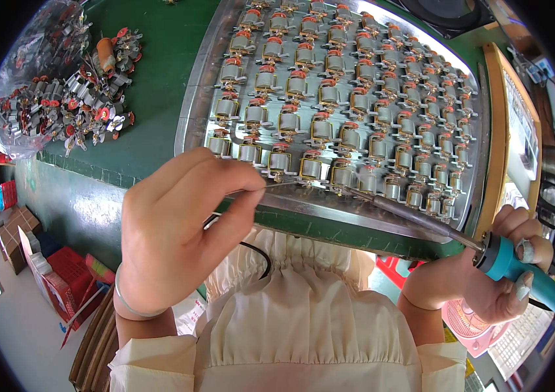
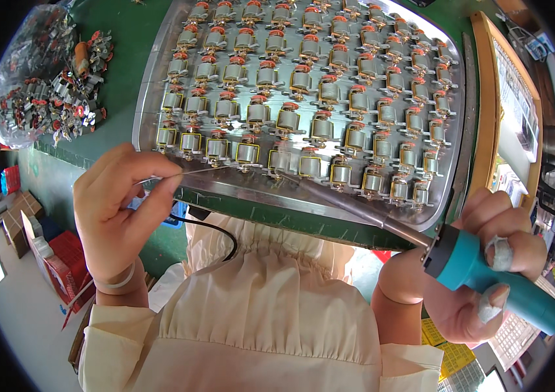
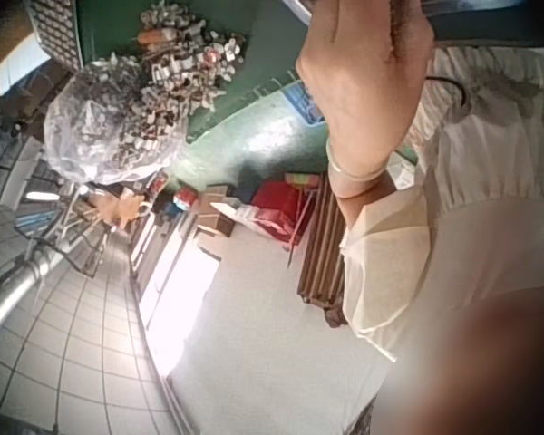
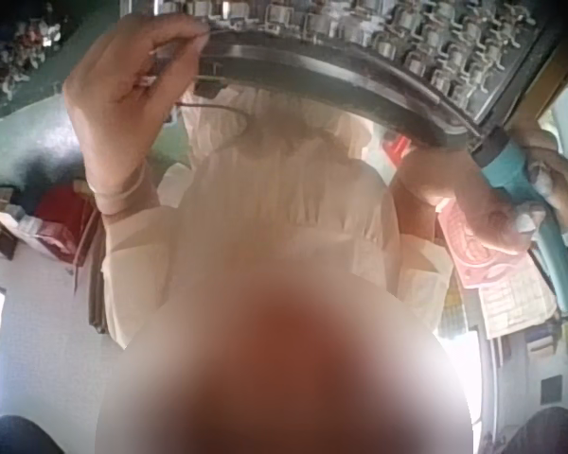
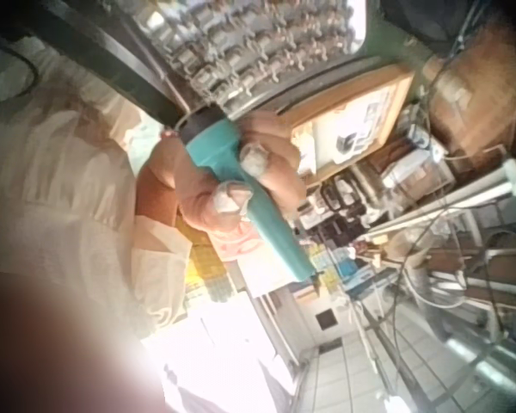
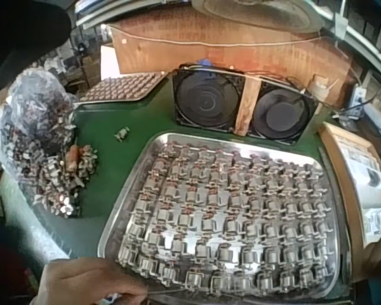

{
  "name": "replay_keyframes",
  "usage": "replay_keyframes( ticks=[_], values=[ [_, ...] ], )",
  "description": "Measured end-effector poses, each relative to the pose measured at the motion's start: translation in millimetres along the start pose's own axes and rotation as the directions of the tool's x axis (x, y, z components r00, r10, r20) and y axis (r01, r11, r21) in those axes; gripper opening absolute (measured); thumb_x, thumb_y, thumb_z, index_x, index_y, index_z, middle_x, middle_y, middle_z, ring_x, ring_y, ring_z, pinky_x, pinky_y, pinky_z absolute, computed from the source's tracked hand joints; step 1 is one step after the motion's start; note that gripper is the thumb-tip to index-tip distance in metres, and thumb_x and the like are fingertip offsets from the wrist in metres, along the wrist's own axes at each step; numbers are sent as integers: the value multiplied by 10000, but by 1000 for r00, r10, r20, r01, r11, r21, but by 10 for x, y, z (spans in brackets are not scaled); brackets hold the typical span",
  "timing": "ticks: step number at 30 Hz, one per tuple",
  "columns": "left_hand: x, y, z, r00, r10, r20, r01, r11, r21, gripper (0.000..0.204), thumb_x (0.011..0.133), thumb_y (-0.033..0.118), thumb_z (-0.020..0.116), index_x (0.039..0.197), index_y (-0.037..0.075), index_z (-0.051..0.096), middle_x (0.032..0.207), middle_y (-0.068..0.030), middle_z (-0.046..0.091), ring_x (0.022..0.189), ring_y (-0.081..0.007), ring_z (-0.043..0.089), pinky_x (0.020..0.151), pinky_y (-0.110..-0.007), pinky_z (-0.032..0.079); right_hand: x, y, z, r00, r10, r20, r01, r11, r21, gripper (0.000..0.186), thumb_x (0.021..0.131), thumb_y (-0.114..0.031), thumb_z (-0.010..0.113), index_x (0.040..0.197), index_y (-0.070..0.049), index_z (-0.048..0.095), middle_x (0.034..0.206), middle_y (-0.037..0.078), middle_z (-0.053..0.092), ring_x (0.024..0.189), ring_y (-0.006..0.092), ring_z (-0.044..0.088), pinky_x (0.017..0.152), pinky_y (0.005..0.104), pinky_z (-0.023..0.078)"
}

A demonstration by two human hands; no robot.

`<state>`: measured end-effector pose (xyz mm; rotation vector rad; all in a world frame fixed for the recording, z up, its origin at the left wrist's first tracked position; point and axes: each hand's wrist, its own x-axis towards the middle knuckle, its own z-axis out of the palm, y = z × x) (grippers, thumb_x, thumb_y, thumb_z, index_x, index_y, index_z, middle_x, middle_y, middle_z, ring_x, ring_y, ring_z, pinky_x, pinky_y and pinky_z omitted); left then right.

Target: Soldering wire to small electronic components arranged on a metal tray.

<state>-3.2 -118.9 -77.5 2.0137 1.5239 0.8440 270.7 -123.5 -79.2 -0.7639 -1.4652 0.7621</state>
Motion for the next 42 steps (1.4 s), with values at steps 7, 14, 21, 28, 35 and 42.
replay_keyframes(
  ticks=[7, 14, 21, 28, 35, 42],
  values=[
    [-46, -76, -114, 998, -54, 40, 52, 997, 50, 138, 596, -45, 584, 711, 19, 540, 621, -75, 516, 525, -210, 500, 455, -274, 386, 20, 17, 133, 998, -28, 56, 30, 999, -28, 272, 767, -309, 497, 788, -57, 397, 648, 53, 338, 556, 137, 282, 523, 279, 223],
    [-65, -117, -52, 998, -56, -17, 56, 998, 3, 117, 583, -46, 577, 683, 15, 568, 564, -8, 454, 447, -64, 333, 398, -195, 223, 38, 60, 194, 998, -23, 65, 27, 998, -60, 264, 766, -288, 488, 797, -45, 387, 636, 57, 333, 551, 143, 294, 505, 276, 223],
    [-63, -125, -39, 999, -37, -22, 37, 999, -14, 114, 587, -48, 579, 677, 20, 566, 577, -15, 482, 446, -66, 347, 391, -196, 234, 21, 93, 253, 999, -36, 30, 38, 998, -44, 255, 759, -273, 487, 794, -40, 390, 632, 63, 336, 553, 145, 302, 500, 278, 225],
    [-72, -148, -69, 998, -53, -25, 53, 999, -4, 113, 587, -47, 579, 676, 21, 563, 577, -12, 476, 441, -67, 343, 391, -196, 234, 55, 97, 257, 999, -24, 39, 26, 999, -46, 255, 760, -272, 492, 790, -40, 390, 634, 66, 338, 555, 148, 306, 499, 277, 226],
    [-72, -120, -56, 998, -63, -25, 63, 998, -10, 113, 586, -43, 585, 671, 27, 562, 575, -13, 474, 442, -72, 347, 394, -199, 241, 38, 78, 278, 1000, -28, 11, 28, 999, -45, 252, 755, -267, 497, 783, -42, 388, 634, 65, 338, 545, 144, 297, 498, 274, 224],
    [-76, -120, -57, 999, -45, -27, 44, 999, -15, 117, 582, -42, 588, 672, 29, 564, 569, -7, 466, 442, -72, 343, 396, -199, 238, 33, 95, 276, 999, -36, 3, 36, 998, -52, 258, 754, -274, 499, 781, -43, 389, 632, 63, 337, 543, 144, 297, 497, 277, 223]
  ],
)
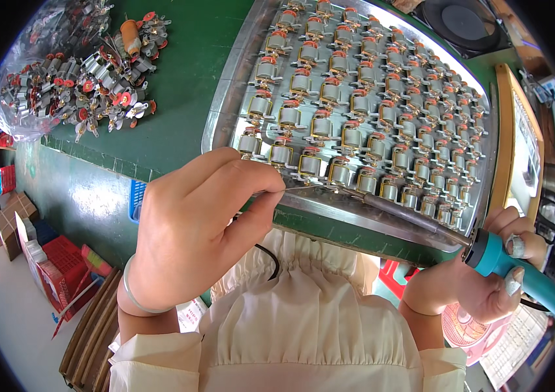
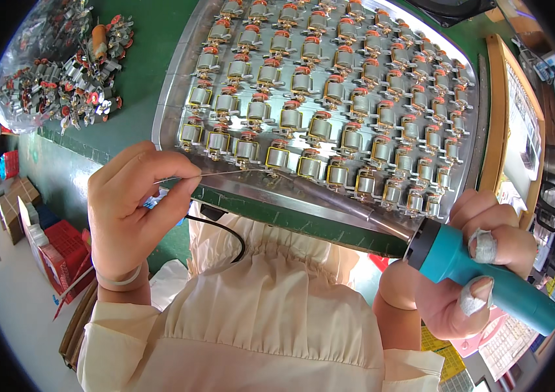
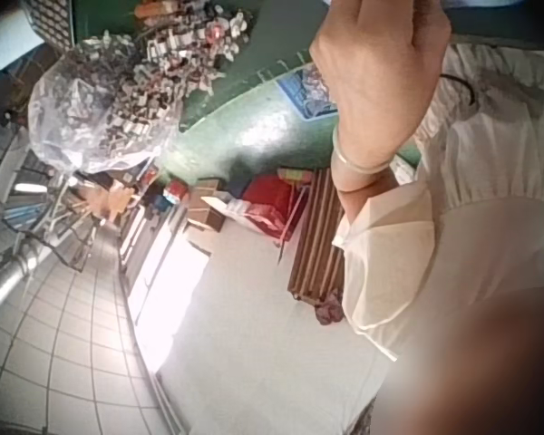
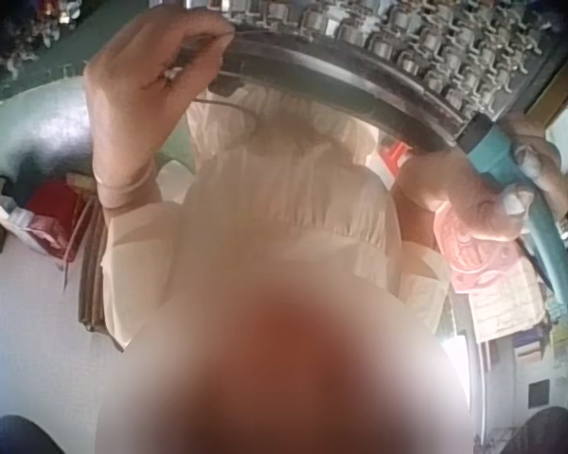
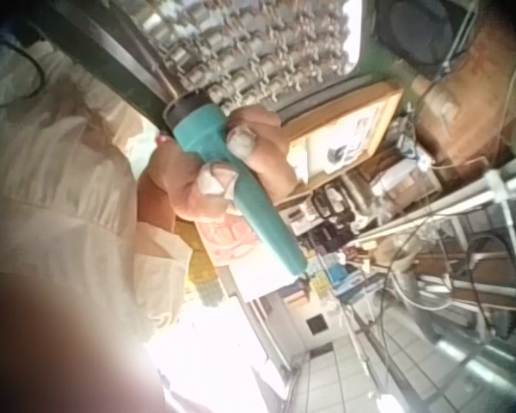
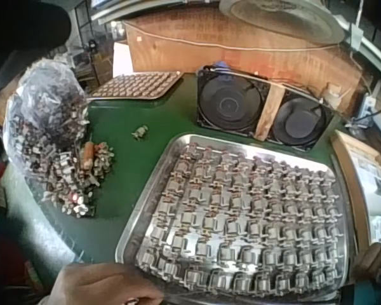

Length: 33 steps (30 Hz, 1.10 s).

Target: Soldering wire to small electronic components arranged on a metal tray.

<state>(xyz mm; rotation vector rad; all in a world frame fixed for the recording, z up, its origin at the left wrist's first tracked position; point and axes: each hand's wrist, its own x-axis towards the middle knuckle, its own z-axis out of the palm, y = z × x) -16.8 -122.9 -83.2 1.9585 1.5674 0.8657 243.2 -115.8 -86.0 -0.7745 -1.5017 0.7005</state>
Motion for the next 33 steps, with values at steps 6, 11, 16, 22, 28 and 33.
replay_keyframes(
  ticks=[6, 11, 16, 22, 28, 33],
  values=[
    [13, -57, -129, 1000, -16, 1, 16, 999, 33, 124, 589, -42, 586, 689, 26, 557, 577, -31, 472, 468, -122, 400, 412, -228, 293, -5, -37, 5, 999, -11, -43, 12, 1000, 19, 258, 755, -287, 502, 784, -54, 395, 634, 53, 340, 547, 137, 291, 502, 276, 224],
    [-18, -80, -209, 992, -120, 21, 118, 989, 84, 123, 597, -34, 586, 699, 29, 558, 604, -66, 514, 502, -180, 487, 430, -259, 365, -3, -30, 137, 999, -10, -39, 11, 1000, 12, 264, 750, -296, 505, 781, -54, 405, 632, 49, 349, 548, 137, 292, 505, 277, 228],
    [-35, -169, -155, 999, -34, -22, 34, 999, 4, 123, 585, -55, 571, 693, 3, 561, 561, 0, 445, 434, -36, 300, 385, -181, 203, 17, 10, 244, 997, -14, -71, 14, 1000, 11, 275, 738, -291, 514, 780, -39, 410, 619, 53, 349, 545, 143, 297, 506, 277, 231],
    [-61, -180, -150, 998, -59, -32, 58, 998, -19, 124, 584, -52, 559, 690, 12, 569, 569, -2, 465, 438, -38, 318, 388, -181, 211, 16, 58, 284, 997, -36, -72, 41, 996, 73, 258, 712, -249, 489, 776, -6, 426, 619, 67, 353, 536, 142, 286, 494, 280, 220],
    [-61, -168, -162, 997, -69, -40, 69, 998, -12, 112, 586, -42, 569, 682, 18, 571, 566, 2, 466, 438, -40, 319, 389, -184, 212, 23, 63, 271, 998, -29, -50, 35, 993, 109, 245, 688, -214, 462, 776, 13, 443, 627, 75, 358, 534, 139, 273, 490, 282, 207],
    [-51, -159, -151, 997, -60, -40, 60, 998, 0, 109, 584, -38, 577, 673, 24, 571, 563, 1, 464, 436, -49, 324, 389, -189, 215, 27, 47, 248, 998, -30, -51, 36, 991, 126, 245, 688, -215, 463, 773, 14, 440, 631, 73, 357, 537, 138, 271, 494, 281, 204]
  ],
)
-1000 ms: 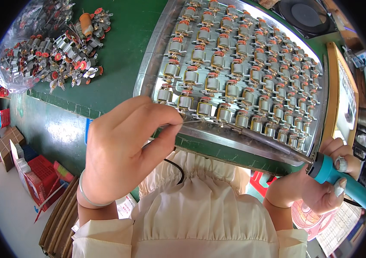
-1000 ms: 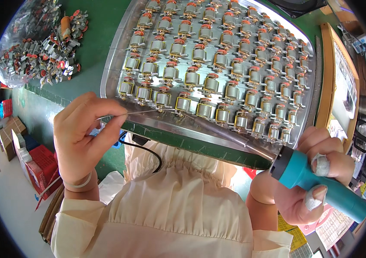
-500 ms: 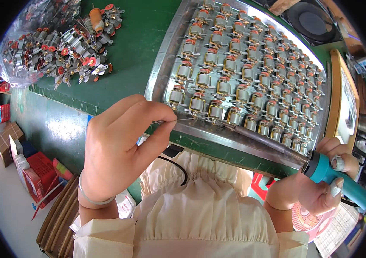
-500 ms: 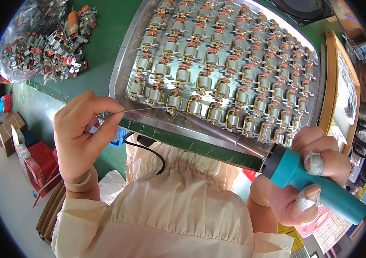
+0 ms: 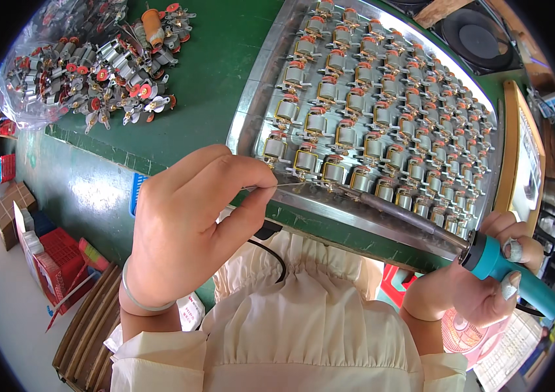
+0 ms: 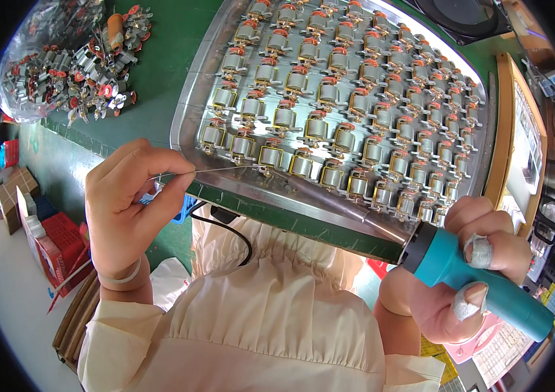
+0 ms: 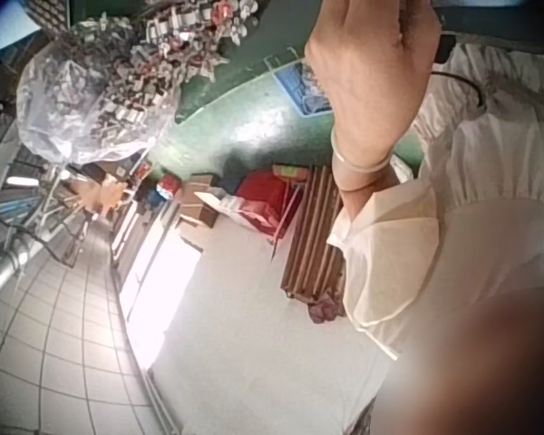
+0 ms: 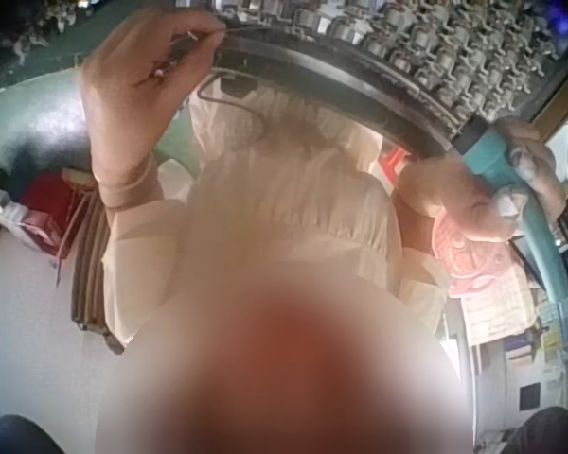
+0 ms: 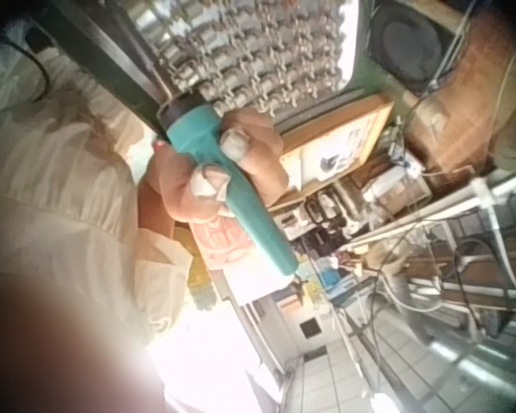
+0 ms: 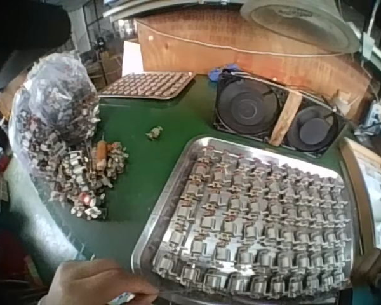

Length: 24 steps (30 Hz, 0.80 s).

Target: Soldering wire to small electronic components arranged on a metal tray.

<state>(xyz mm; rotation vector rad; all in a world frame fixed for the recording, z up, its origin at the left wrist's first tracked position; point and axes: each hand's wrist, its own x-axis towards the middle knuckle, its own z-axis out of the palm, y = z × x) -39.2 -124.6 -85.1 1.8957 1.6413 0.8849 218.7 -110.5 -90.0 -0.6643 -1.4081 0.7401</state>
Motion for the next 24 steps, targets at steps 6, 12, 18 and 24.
replay_keyframes(
  ticks=[6, 12, 18, 24],
  values=[
    [-10, 7, 24, 1000, 3, -14, -3, 1000, -4, 109, 579, -38, 580, 666, 28, 567, 561, -1, 461, 435, -58, 330, 391, -194, 224, 1, 1, 35, 1000, 17, 2, -16, 995, -95, 274, 739, -284, 512, 767, -34, 401, 614, 61, 349, 526, 146, 303, 494, 277, 230],
    [-27, 7, -22, 1000, -6, -16, 6, 1000, 6, 110, 578, -41, 576, 668, 22, 566, 559, -2, 454, 431, -51, 318, 394, -192, 219, -15, 15, 65, 1000, 0, -25, 0, 1000, 11, 248, 691, -219, 461, 767, 13, 425, 632, 77, 346, 542, 141, 270, 500, 279, 206],
    [18, -25, -138, 999, -26, 42, 23, 998, 58, 122, 600, -35, 587, 691, 38, 551, 592, -58, 499, 471, -183, 470, 416, -261, 358, -12, -56, 29, 999, 0, -52, -5, 994, -107, 275, 748, -298, 504, 784, -47, 398, 618, 54, 332, 534, 138, 281, 513, 275, 223],
    [-38, -111, -145, 998, -65, -13, 65, 997, 34, 125, 581, -49, 570, 689, 15, 560, 577, -31, 467, 451, -103, 379, 406, -218, 281, -11, -7, 212, 999, 11, -53, -17, 994, -106, 288, 735, -298, 518, 773, -39, 397, 623, 58, 346, 534, 139, 300, 500, 275, 239]
  ],
)
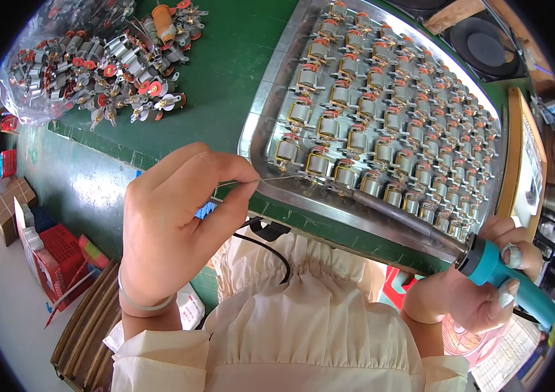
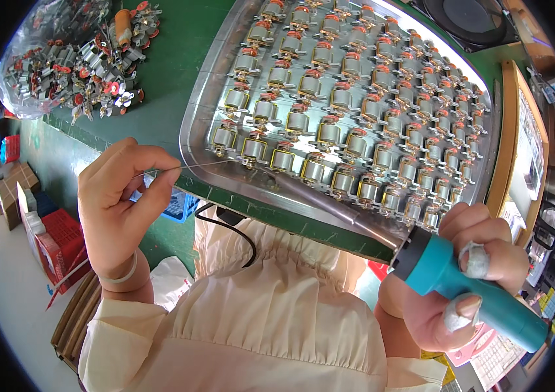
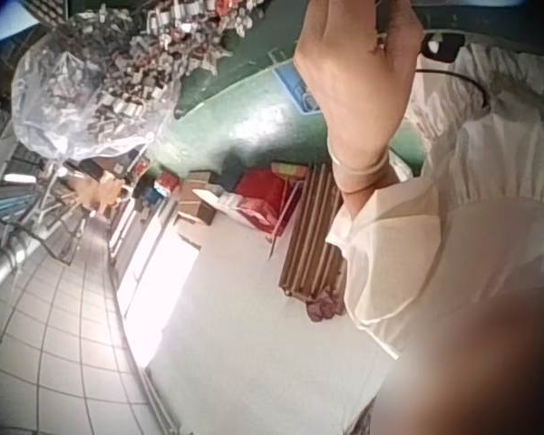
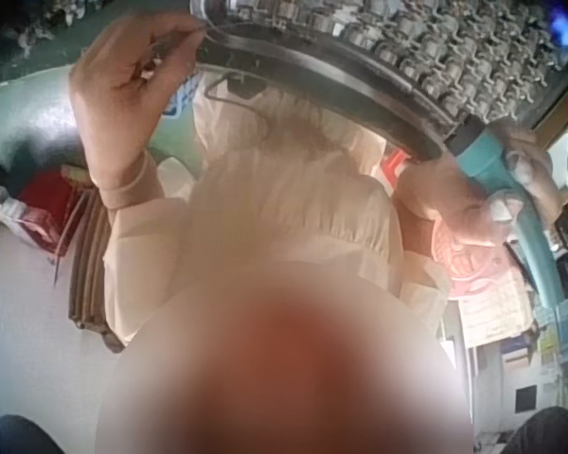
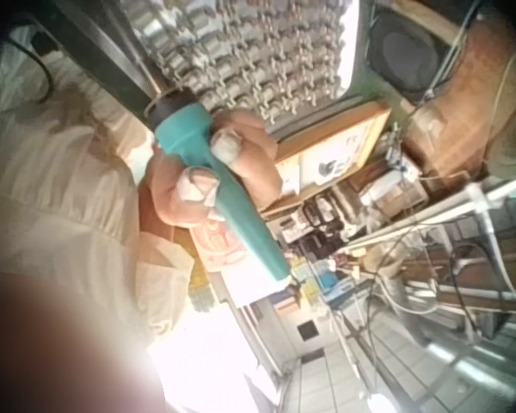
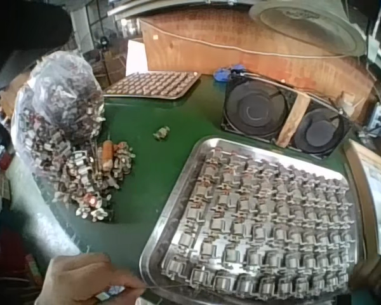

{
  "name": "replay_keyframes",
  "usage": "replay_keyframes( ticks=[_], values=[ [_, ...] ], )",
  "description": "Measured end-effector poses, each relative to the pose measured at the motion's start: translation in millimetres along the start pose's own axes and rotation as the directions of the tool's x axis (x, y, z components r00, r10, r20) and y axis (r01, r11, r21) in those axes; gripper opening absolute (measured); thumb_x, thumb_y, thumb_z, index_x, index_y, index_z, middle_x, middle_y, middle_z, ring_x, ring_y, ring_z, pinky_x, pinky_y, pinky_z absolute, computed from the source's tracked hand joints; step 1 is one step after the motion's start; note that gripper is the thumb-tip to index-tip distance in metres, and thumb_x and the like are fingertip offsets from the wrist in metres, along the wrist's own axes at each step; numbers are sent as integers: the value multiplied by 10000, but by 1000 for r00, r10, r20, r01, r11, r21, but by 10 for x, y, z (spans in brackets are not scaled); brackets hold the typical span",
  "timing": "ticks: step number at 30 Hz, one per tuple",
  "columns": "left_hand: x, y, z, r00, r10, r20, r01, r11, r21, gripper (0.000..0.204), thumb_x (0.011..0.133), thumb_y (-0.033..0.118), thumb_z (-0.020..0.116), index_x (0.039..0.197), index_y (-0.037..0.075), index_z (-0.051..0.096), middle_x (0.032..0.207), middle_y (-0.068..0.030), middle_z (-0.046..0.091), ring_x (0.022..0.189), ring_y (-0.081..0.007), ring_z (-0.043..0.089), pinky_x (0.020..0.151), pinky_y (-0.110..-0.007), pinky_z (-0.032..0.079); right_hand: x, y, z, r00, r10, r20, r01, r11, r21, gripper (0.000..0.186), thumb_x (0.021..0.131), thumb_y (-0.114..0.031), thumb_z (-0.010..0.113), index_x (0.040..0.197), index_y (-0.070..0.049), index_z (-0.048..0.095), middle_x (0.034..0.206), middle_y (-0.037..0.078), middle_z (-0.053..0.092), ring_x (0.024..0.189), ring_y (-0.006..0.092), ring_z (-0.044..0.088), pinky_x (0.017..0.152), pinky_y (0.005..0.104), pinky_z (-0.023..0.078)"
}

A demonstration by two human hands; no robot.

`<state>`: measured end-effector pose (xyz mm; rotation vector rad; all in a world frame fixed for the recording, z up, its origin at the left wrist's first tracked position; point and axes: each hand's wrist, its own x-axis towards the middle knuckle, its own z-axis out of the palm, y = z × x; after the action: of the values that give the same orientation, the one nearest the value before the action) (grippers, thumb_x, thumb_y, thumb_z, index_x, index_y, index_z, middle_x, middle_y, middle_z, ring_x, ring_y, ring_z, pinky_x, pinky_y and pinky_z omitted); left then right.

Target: Soldering wire to small electronic components arranged on a metal tray.

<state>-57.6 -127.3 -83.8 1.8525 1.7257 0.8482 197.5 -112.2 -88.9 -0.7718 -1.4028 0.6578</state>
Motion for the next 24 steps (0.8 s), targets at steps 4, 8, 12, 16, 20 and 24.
replay_keyframes(
  ticks=[4, 8, 12, 16, 20, 24],
  values=[
    [6, -38, 15, 999, 32, -32, -34, 998, -53, 131, 569, -61, 549, 684, 0, 563, 556, 1, 434, 427, -33, 289, 389, -179, 202, -7, 36, 27, 1000, -13, 12, 12, 995, 96, 253, 693, -213, 463, 781, 21, 424, 644, 77, 348, 584, 150, 280, 529, 287, 212],
    [18, -20, -49, 1000, 11, 30, -11, 1000, 20, 133, 596, -36, 589, 692, 45, 544, 586, -54, 495, 487, -179, 489, 425, -254, 369, 2, 35, 71, 1000, 1, 7, -1, 999, 45, 269, 703, -245, 502, 772, 2, 420, 635, 70, 360, 552, 145, 300, 505, 276, 227],
    [9, -43, -51, 999, 30, 30, -30, 999, 17, 141, 595, -36, 589, 696, 50, 539, 582, -55, 490, 479, -187, 488, 417, -259, 367, -8, 47, 107, 1000, -3, -16, 3, 1000, 11, 310, 707, -291, 544, 762, -14, 416, 613, 66, 360, 515, 139, 317, 477, 265, 240],
    [20, -70, -38, 997, 74, 28, -74, 997, 8, 152, 597, -34, 589, 709, 51, 531, 579, -55, 488, 478, -199, 487, 414, -267, 370, 4, 53, 78, 1000, -1, -11, 1, 1000, -19, 300, 708, -286, 539, 762, -18, 416, 611, 64, 358, 515, 141, 317, 477, 268, 241],
    [30, -57, -24, 996, 77, 36, -77, 997, -9, 161, 599, -34, 588, 720, 53, 527, 580, -55, 487, 476, -204, 485, 412, -271, 371, 2, 42, 29, 998, 22, 57, -26, 997, 67, 235, 706, -212, 456, 789, 6, 426, 649, 71, 342, 598, 151, 283, 533, 281, 212],
    [-17, -66, 23, 998, 28, -48, -30, 999, -30, 116, 575, -41, 570, 673, 21, 573, 547, 2, 454, 427, -45, 333, 383, -182, 224, -22, 75, 43, 997, 1, 79, -8, 996, 84, 244, 704, -223, 457, 785, 5, 422, 656, 70, 348, 594, 149, 281, 527, 284, 211]
  ],
)
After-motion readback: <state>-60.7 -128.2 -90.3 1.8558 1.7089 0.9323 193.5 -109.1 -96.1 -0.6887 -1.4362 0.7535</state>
